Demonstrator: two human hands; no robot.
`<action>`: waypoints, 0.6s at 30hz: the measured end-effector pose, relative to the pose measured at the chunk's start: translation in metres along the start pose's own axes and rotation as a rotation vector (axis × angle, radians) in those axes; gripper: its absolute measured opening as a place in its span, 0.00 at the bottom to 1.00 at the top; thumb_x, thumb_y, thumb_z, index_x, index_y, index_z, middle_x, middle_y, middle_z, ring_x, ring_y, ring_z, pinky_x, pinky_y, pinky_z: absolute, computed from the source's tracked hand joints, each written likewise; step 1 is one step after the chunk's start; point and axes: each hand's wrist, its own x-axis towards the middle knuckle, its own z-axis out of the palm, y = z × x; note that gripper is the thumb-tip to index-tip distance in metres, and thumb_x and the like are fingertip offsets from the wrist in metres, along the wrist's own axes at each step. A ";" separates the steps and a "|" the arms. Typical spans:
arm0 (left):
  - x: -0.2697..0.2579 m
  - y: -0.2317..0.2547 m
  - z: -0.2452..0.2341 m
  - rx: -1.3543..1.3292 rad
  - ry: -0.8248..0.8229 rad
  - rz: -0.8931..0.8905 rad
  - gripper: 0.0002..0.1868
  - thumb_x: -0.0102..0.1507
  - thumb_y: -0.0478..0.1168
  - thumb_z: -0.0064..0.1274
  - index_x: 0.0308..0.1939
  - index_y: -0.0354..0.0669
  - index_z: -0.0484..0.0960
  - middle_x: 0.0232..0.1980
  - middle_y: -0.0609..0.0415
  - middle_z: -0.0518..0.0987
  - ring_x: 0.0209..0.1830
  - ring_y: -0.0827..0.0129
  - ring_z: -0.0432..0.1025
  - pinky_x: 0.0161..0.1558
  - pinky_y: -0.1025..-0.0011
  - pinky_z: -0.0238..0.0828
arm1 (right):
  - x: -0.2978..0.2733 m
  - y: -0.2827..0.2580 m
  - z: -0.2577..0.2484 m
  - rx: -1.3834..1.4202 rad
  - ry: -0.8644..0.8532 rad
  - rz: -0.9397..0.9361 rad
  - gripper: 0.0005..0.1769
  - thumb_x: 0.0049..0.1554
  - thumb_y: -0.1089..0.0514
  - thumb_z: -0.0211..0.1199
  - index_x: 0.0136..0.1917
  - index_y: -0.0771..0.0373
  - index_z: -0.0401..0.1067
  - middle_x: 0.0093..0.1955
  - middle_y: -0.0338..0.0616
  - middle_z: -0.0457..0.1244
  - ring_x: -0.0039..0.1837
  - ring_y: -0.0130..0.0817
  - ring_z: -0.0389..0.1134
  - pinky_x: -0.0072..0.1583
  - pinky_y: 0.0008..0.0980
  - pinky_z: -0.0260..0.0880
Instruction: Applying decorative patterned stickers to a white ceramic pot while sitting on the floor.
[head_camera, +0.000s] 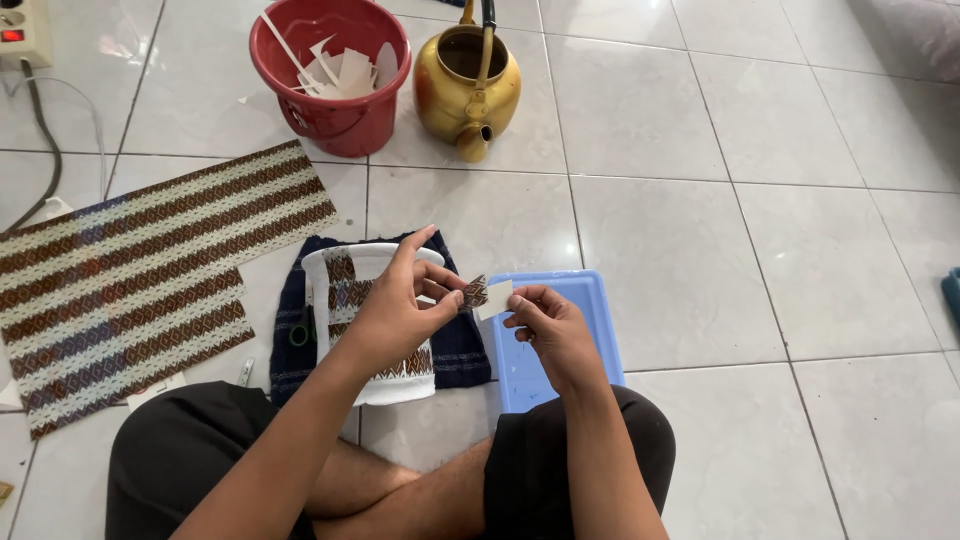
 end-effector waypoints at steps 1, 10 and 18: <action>0.000 -0.002 0.001 0.001 0.005 0.001 0.44 0.59 0.34 0.52 0.73 0.32 0.44 0.47 0.43 0.79 0.44 0.63 0.76 0.45 0.70 0.76 | 0.001 0.000 0.001 0.000 -0.006 -0.001 0.13 0.54 0.61 0.65 0.51 0.71 0.71 0.42 0.49 0.66 0.42 0.33 0.69 0.41 0.22 0.65; 0.006 0.003 0.017 -0.079 -0.046 0.080 0.43 0.59 0.32 0.51 0.73 0.33 0.44 0.45 0.42 0.79 0.43 0.62 0.77 0.44 0.70 0.79 | 0.000 0.006 -0.002 -0.101 0.030 0.017 0.15 0.54 0.58 0.66 0.51 0.69 0.71 0.44 0.50 0.67 0.42 0.32 0.69 0.40 0.22 0.63; -0.001 0.014 0.021 0.172 0.051 0.022 0.41 0.61 0.35 0.47 0.73 0.31 0.44 0.48 0.41 0.78 0.46 0.59 0.77 0.44 0.67 0.79 | 0.003 0.016 -0.008 0.115 -0.017 0.046 0.13 0.54 0.60 0.66 0.51 0.68 0.70 0.43 0.48 0.66 0.40 0.30 0.68 0.41 0.23 0.65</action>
